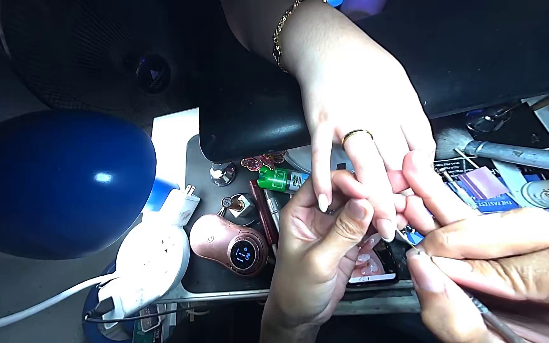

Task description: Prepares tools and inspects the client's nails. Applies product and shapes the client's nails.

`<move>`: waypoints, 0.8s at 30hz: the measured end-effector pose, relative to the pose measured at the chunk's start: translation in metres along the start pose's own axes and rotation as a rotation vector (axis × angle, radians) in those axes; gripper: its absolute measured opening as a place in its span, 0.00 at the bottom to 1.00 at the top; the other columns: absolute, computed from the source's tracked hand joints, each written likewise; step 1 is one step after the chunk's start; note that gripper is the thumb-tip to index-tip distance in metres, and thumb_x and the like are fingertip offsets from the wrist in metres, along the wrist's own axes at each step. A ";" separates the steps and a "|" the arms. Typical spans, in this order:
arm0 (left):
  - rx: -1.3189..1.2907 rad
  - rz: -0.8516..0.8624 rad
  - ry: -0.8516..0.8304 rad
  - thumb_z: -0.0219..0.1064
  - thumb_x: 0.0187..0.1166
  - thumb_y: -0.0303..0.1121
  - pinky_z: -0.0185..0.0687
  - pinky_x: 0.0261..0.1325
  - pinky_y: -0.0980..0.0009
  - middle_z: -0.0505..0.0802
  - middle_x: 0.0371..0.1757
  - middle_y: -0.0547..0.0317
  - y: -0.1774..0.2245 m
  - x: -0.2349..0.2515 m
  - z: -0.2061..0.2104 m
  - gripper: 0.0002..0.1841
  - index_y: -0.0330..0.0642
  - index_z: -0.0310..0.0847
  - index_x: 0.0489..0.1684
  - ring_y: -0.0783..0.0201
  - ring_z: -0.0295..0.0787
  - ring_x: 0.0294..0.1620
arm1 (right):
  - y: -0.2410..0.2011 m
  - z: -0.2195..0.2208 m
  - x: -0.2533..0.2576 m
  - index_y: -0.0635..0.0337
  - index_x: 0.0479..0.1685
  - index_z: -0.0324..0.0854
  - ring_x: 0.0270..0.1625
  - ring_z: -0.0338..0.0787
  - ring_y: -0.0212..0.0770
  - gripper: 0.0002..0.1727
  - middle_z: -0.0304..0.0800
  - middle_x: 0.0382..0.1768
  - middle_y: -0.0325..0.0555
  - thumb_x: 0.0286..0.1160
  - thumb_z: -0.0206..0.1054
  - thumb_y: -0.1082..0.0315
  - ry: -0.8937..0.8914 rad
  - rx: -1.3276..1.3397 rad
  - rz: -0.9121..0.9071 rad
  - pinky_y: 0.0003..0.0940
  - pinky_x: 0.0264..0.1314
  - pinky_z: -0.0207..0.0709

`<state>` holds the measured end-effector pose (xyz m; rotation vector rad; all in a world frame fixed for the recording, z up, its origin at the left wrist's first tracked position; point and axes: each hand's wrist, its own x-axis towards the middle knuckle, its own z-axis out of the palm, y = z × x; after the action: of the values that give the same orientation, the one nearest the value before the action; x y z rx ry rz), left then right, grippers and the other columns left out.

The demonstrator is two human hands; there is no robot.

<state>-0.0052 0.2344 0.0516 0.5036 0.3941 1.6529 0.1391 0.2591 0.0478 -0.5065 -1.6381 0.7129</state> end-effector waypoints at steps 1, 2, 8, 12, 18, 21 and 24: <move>-0.010 -0.001 0.000 0.67 0.80 0.22 0.89 0.54 0.73 0.93 0.42 0.51 -0.001 -0.001 0.000 0.08 0.37 0.82 0.53 0.67 0.93 0.45 | 0.000 -0.001 -0.001 0.58 0.29 0.80 0.60 0.95 0.40 0.09 0.93 0.40 0.38 0.72 0.75 0.70 -0.003 -0.004 0.003 0.42 0.70 0.90; -0.014 -0.003 -0.003 0.66 0.81 0.22 0.88 0.54 0.73 0.93 0.42 0.52 -0.001 -0.001 0.000 0.08 0.38 0.83 0.53 0.67 0.93 0.45 | 0.000 -0.001 -0.001 0.58 0.29 0.80 0.59 0.95 0.39 0.09 0.93 0.40 0.38 0.72 0.75 0.70 0.002 -0.010 -0.001 0.42 0.70 0.91; -0.013 0.000 -0.013 0.67 0.81 0.23 0.89 0.55 0.71 0.94 0.43 0.51 0.000 0.000 0.000 0.06 0.38 0.82 0.51 0.66 0.94 0.47 | 0.001 0.000 0.000 0.57 0.27 0.78 0.57 0.95 0.39 0.10 0.92 0.38 0.37 0.69 0.76 0.71 0.023 -0.017 -0.011 0.43 0.69 0.91; -0.019 0.000 -0.007 0.67 0.80 0.22 0.89 0.52 0.74 0.94 0.43 0.51 0.000 0.001 0.001 0.07 0.37 0.82 0.51 0.67 0.94 0.45 | 0.000 0.001 0.002 0.57 0.28 0.78 0.57 0.95 0.36 0.09 0.93 0.38 0.35 0.70 0.75 0.71 0.021 -0.030 -0.010 0.40 0.69 0.91; -0.003 0.010 -0.010 0.66 0.80 0.21 0.89 0.53 0.73 0.94 0.43 0.51 0.000 0.001 0.001 0.06 0.37 0.83 0.50 0.66 0.94 0.45 | 0.001 0.002 0.002 0.58 0.28 0.78 0.59 0.95 0.39 0.10 0.93 0.39 0.38 0.70 0.75 0.72 0.009 0.005 -0.012 0.42 0.69 0.91; -0.005 0.008 -0.006 0.66 0.81 0.22 0.88 0.48 0.76 0.93 0.42 0.52 0.000 0.000 0.002 0.06 0.38 0.82 0.50 0.69 0.93 0.43 | 0.001 0.001 0.002 0.58 0.28 0.79 0.59 0.94 0.37 0.09 0.93 0.40 0.37 0.71 0.74 0.71 -0.001 0.003 -0.015 0.41 0.70 0.90; -0.006 0.008 -0.005 0.66 0.81 0.22 0.88 0.47 0.77 0.93 0.42 0.52 0.001 0.000 0.001 0.06 0.38 0.82 0.50 0.69 0.92 0.42 | 0.000 0.001 0.002 0.59 0.28 0.78 0.59 0.94 0.38 0.09 0.92 0.40 0.38 0.71 0.74 0.71 -0.003 0.002 -0.016 0.40 0.69 0.91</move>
<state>-0.0050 0.2341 0.0530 0.5048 0.3840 1.6597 0.1375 0.2605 0.0489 -0.4909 -1.6426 0.7034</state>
